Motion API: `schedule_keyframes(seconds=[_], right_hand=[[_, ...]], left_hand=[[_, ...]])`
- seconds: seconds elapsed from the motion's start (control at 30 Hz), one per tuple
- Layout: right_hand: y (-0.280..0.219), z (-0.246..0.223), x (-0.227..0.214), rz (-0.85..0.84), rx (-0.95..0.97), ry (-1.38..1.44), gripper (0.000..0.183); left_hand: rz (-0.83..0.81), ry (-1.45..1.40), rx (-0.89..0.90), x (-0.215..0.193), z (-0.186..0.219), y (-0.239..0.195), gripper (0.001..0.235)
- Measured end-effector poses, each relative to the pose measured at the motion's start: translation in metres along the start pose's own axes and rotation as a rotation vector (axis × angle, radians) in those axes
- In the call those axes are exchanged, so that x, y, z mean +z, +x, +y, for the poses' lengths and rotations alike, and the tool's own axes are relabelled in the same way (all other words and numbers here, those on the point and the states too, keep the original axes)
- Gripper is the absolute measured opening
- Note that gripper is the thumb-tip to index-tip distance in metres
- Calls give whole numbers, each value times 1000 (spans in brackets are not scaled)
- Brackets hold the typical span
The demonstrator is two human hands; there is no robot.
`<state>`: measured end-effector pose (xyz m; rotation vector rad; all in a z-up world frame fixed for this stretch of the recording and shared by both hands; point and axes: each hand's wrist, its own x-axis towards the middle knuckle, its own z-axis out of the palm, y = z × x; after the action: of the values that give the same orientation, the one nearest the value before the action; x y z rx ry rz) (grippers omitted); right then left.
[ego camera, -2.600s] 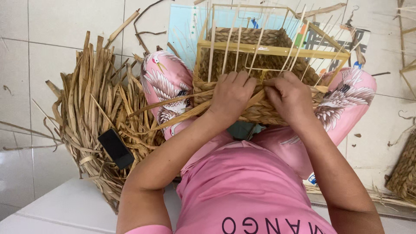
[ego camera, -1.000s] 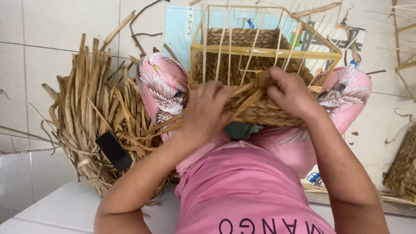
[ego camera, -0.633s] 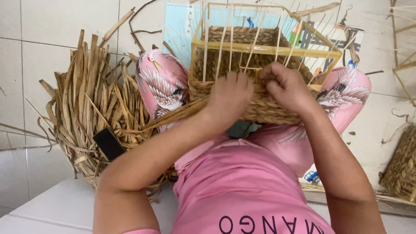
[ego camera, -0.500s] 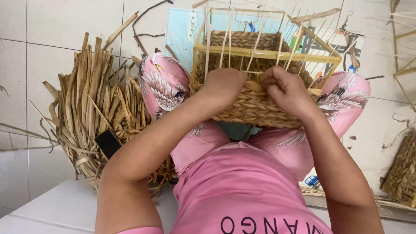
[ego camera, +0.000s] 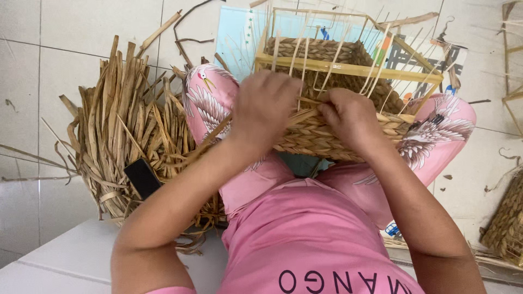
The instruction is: The person weaves strips of plant fiber through a vertical frame to construct a basket.
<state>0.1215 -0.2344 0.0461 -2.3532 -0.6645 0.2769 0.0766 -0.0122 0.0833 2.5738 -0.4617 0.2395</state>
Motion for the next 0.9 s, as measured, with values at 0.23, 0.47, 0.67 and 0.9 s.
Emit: schedule_keyframes(seconds=[0.23,0.47,0.67,0.9], right_hand=[[-20,19,15,112,54,67,14],[-37,38,18,103,-53,109,19],[-30,53,25,19,112,588,15],[2,15,3,-149,-30,-44,11]], left_hand=[[-7,-95,59,55,19,-25,22],[-181,-464,-364,88,12,16,17],[-180,-1460,-944,89,7,-3,23],[5,-975,-406,68,52,-41,29]])
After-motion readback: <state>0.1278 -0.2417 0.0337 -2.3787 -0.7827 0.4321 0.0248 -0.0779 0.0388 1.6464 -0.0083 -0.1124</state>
